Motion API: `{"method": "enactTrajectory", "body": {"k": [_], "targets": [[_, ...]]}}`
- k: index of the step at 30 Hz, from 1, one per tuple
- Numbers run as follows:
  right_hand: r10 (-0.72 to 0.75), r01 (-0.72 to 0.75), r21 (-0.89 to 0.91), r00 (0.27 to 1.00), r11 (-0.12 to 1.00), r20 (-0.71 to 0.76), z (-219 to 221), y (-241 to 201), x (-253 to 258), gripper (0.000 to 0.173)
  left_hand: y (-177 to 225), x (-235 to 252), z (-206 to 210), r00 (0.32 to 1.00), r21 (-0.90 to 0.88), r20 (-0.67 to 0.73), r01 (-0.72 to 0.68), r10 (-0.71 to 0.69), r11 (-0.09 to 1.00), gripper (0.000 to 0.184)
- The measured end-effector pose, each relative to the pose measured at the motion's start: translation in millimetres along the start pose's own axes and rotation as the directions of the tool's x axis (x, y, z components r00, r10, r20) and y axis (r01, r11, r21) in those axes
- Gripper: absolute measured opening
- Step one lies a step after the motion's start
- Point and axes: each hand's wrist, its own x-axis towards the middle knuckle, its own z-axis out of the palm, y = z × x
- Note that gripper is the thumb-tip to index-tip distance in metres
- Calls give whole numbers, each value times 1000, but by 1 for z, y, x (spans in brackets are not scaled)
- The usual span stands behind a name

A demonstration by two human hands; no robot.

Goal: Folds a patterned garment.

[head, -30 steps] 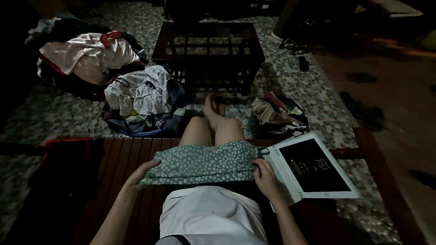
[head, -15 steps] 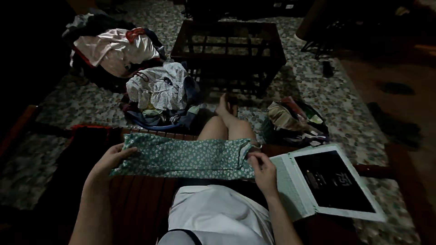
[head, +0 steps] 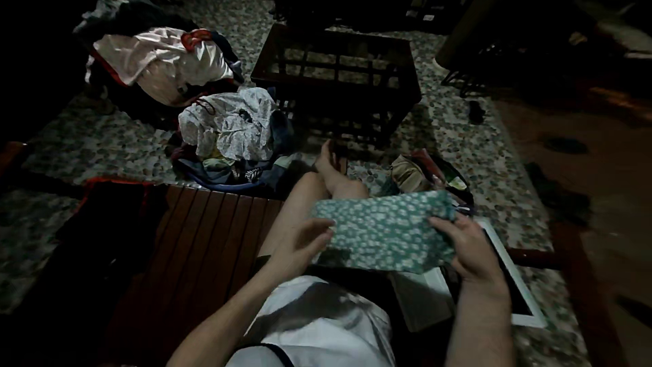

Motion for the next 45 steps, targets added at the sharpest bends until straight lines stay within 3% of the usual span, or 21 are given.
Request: {"method": "enactTrajectory", "body": {"k": [2,5,7,10,14,18,21,24,27,30,33,35,37,39,41,45], "targets": [[97,-101,-78,994,992,-53,-45,24,12,21,-30,16,-1,976,-4,-21,219,-219,976,49],[222,-228,-168,974,959,-51,-85,65,30,25,-71,39,15,880,-96,22,474,-474,875,65],[249,-256,-180,967,950,-61,-94,78,34,24,-82,54,31,830,-103,59,558,-555,824,58],[182,-193,-125,979,973,-95,-102,74,28,23,-85,74,42,767,-74,33,641,-641,764,62],[107,-127,-140,984,982,-141,-111,71,18,28,-97,86,45,765,-30,25,644,-643,765,49],[111,-148,-164,971,975,-214,-100,70,18,25,-88,80,33,845,-201,25,528,-535,825,34],[37,-70,-171,981,983,-190,-70,56,11,25,-42,61,-16,920,-264,-119,332,-373,905,28],[49,-53,-147,998,988,-27,-11,49,13,33,24,25,-82,911,-104,-334,219,-242,970,25],[136,-92,-166,950,982,280,54,46,22,41,94,-17,-135,833,136,-549,170,-68,976,25],[166,-86,-196,883,977,439,97,37,22,39,145,-45,-171,800,315,-592,118,98,942,32],[102,-29,-151,856,988,506,111,33,14,35,167,-45,-180,803,453,-571,134,171,882,61],[82,-9,-142,854,990,514,110,31,9,34,163,-34,-175,843,549,-508,157,179,821,69],[83,-13,-143,864,990,497,103,33,5,33,142,-17,-157,881,632,-445,180,162,754,65],[97,-41,-126,873,991,477,92,43,3,33,114,9,-125,915,652,-397,229,68,723,69],[155,-116,-114,881,987,447,80,55,0,34,78,41,-77,941,633,-327,288,-89,719,79],[302,-317,-18,883,948,361,57,83,-5,43,-9,99,46,969,599,-48,222,-242,769,78]]}}
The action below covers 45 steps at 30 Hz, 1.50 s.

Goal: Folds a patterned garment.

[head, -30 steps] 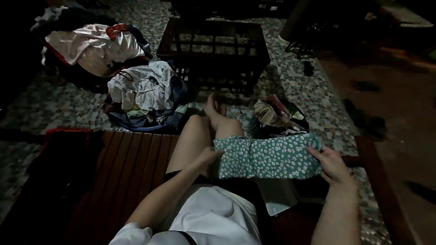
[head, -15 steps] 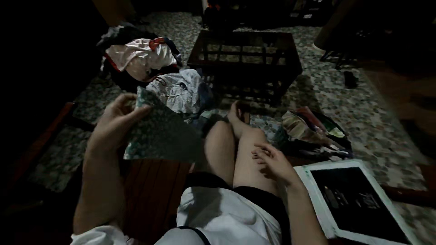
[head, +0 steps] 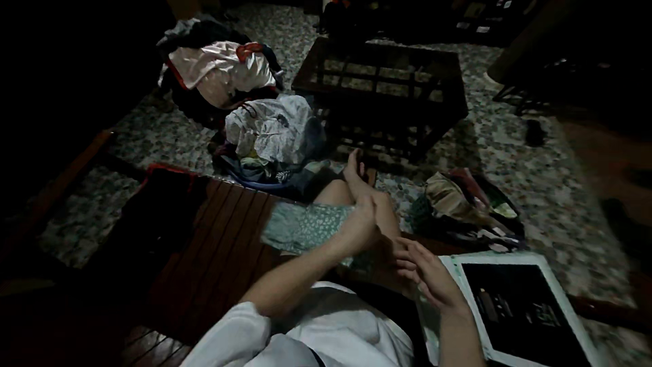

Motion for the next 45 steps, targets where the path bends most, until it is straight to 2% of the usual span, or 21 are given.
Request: {"method": "enactTrajectory", "body": {"k": [3,6,9,11,13,16,19,22,23,25,27,29,31,32,34,35,36,38,41,43,45], "targets": [[68,-50,107,983,993,-171,-14,22,9,48,23,21,72,984,6,156,84,-84,996,73],[15,4,82,974,997,-224,-25,34,19,49,33,22,87,977,-52,204,71,-59,996,69],[-90,84,-40,980,996,-175,-17,29,29,48,21,21,72,964,-67,257,-50,66,996,58],[-91,74,-114,983,991,-159,-9,13,33,55,6,29,52,971,86,198,-156,137,984,47],[-79,47,-204,985,978,-153,-9,4,45,58,-20,47,29,960,268,128,-277,251,923,47],[-72,72,-389,997,918,15,-28,-1,67,41,-60,74,1,902,375,240,-427,359,822,43],[-236,273,-407,962,872,140,-49,-3,72,32,-80,83,-7,801,297,337,-589,494,752,27],[-404,448,-270,892,853,203,-63,-1,71,22,-76,72,-13,733,138,263,-673,628,727,25],[-431,469,-211,879,858,202,-66,0,70,18,-71,67,-16,734,105,259,-667,628,738,26],[-429,452,-118,886,884,175,-70,-1,66,14,-60,61,-23,780,35,314,-579,542,814,35],[-370,395,-126,910,910,185,-75,-6,68,13,-59,66,-27,813,4,365,-489,454,873,43],[-296,347,-259,930,902,216,-77,-11,74,17,-72,79,-27,831,118,365,-488,419,865,44],[-201,278,-439,956,855,214,-74,-12,83,25,-86,86,-28,865,283,297,-485,405,827,37],[-163,239,-502,968,831,192,-71,-10,87,29,-86,81,-32,900,335,281,-418,334,844,33],[-169,187,-605,982,774,87,-60,-4,84,41,-75,62,-41,968,455,235,-192,91,869,35],[-209,170,-656,978,735,19,-54,-2,76,46,-72,51,-42,981,499,182,-149,65,854,36],[-286,184,-696,958,694,-32,-46,0,63,47,-73,37,-40,985,513,129,-167,117,842,37],[-435,281,-737,900,614,-19,-33,12,30,46,-86,4,-34,937,451,105,-344,334,823,39],[-484,431,-764,856,479,180,-17,36,-14,45,-109,-32,-17,787,369,258,-616,560,696,28],[-555,491,-779,800,391,226,-11,58,-24,34,-125,-40,-10,697,405,252,-706,671,581,14],[-676,526,-794,707,304,209,-9,71,-26,22,-131,-43,-17,651,473,130,-704,748,530,10]]}}
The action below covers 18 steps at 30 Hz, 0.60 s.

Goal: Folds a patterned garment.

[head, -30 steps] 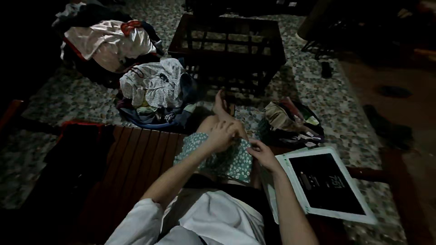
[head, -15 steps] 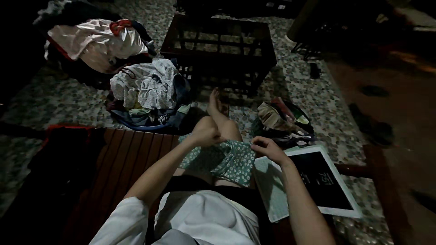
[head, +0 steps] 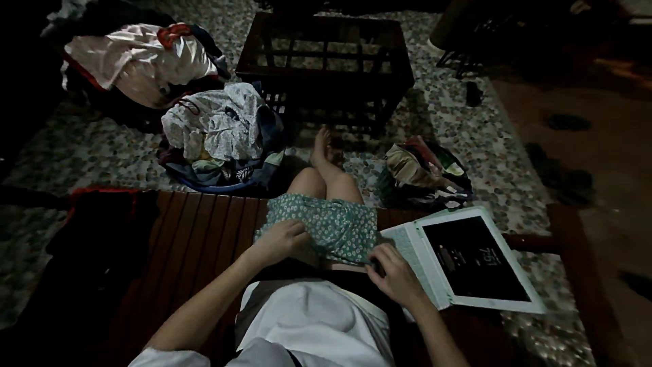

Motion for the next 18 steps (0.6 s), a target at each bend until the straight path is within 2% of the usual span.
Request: {"method": "enactTrajectory", "body": {"k": [2,4,5,7,8,10,12,14,16,18], "targets": [[-44,38,-68,995,997,-93,4,1,-6,18,0,-11,-11,992,94,-119,47,-35,994,10],[-33,24,-89,994,996,-102,7,0,-13,17,3,-27,-13,988,144,-131,98,-80,985,10],[-13,6,-78,996,997,-91,8,-1,-14,17,5,-32,-11,989,122,-88,131,-121,984,9],[44,-44,-8,997,999,-57,4,0,-14,19,9,-37,-7,958,-23,98,274,-270,962,13],[85,-82,60,996,995,-42,-1,0,-10,20,10,-34,-13,906,-119,239,384,-349,916,21],[189,-174,204,981,963,-55,-12,1,4,21,6,-22,-33,778,-219,469,562,-419,798,41],[325,-290,272,941,918,-95,-20,8,23,25,8,-3,-49,706,-194,534,638,-465,745,45],[503,-459,309,860,833,-80,-22,16,46,30,18,22,-59,661,-54,517,660,-544,750,47],[642,-602,347,766,719,-2,-21,20,69,36,26,48,-52,679,12,432,654,-594,756,53],[693,-669,355,717,653,75,-18,17,83,42,23,67,-26,780,-48,302,587,-548,808,65]]}}
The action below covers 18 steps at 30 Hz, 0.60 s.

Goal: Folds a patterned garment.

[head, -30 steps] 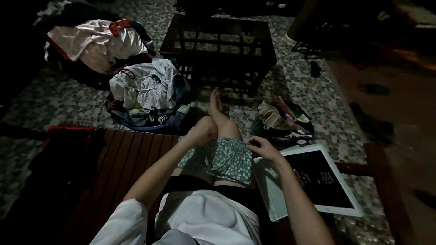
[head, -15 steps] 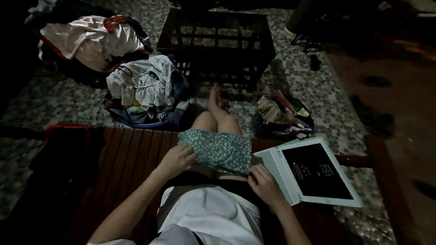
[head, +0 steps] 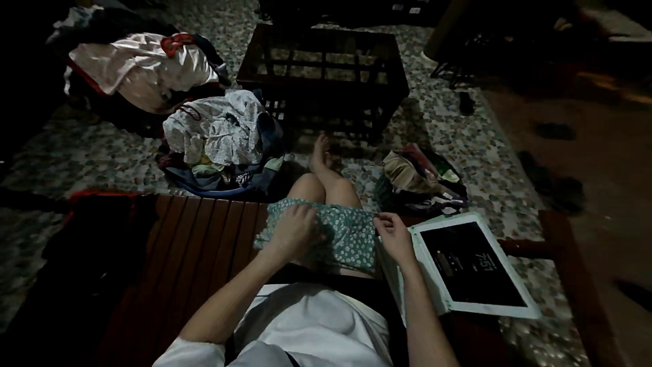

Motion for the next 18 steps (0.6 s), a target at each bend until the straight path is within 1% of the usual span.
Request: {"method": "enactTrajectory", "body": {"k": [2,4,5,7,9,11,12,13,15,16,18], "targets": [[13,-13,5,1000,1000,29,7,-4,-2,44,0,22,30,985,-20,-109,-139,136,990,76],[10,-11,31,1000,999,19,13,1,-6,44,-2,35,62,958,9,-184,-224,221,975,84],[28,-29,51,1000,998,11,15,4,-9,45,-3,37,75,951,37,-190,-242,245,970,87],[105,-105,61,994,993,9,18,10,-13,50,-6,37,93,957,99,-157,-231,244,968,91],[198,-199,9,979,980,53,16,10,-14,54,-4,33,95,966,128,-154,-190,209,973,92],[221,-214,-65,966,975,134,13,8,-16,56,-1,30,92,960,115,-218,-153,175,982,86],[205,-196,-71,965,978,164,12,7,-18,52,-2,28,91,957,105,-242,-136,158,985,80],[181,-176,-44,967,983,182,11,4,-20,48,-5,26,90,958,102,-250,-121,143,987,75],[92,-114,130,981,985,169,9,-2,-26,38,-14,20,90,952,116,-263,-129,155,985,67],[55,-88,232,988,969,147,6,-6,-30,36,-17,17,91,940,125,-288,-151,181,981,64],[18,-55,351,994,935,109,-2,-14,-39,34,-18,10,90,925,95,-300,-212,231,973,64]]}}
